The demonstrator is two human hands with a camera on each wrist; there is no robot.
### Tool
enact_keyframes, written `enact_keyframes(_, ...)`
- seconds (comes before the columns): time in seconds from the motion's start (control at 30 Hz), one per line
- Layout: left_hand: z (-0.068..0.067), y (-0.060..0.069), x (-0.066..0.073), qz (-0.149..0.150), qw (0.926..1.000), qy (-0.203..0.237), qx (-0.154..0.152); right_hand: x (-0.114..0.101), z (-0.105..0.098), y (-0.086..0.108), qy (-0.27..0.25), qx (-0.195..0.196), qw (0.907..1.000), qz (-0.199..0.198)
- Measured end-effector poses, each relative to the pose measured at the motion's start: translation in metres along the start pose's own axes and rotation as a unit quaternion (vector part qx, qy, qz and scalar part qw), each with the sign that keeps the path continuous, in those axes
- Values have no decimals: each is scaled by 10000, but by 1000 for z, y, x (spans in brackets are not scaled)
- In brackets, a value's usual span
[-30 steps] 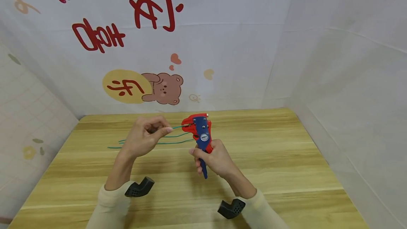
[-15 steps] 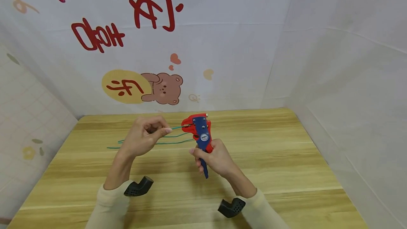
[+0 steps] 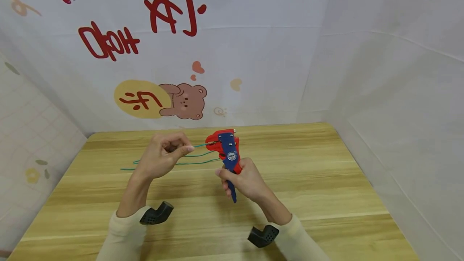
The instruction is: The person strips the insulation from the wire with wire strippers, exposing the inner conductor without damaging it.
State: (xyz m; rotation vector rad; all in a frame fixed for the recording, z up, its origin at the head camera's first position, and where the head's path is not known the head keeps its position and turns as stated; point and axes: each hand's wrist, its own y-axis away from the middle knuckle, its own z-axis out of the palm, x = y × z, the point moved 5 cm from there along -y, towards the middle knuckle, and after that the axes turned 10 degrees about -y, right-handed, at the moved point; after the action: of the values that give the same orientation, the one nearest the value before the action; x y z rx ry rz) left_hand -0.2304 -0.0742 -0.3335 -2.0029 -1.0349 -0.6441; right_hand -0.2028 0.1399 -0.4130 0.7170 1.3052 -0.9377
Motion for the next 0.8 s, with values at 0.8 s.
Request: enact_keyframes(0.8, -2, 0, -5, -105, 9998, -47, -142, 2, -2, -3, -211, 74, 9997, 48)
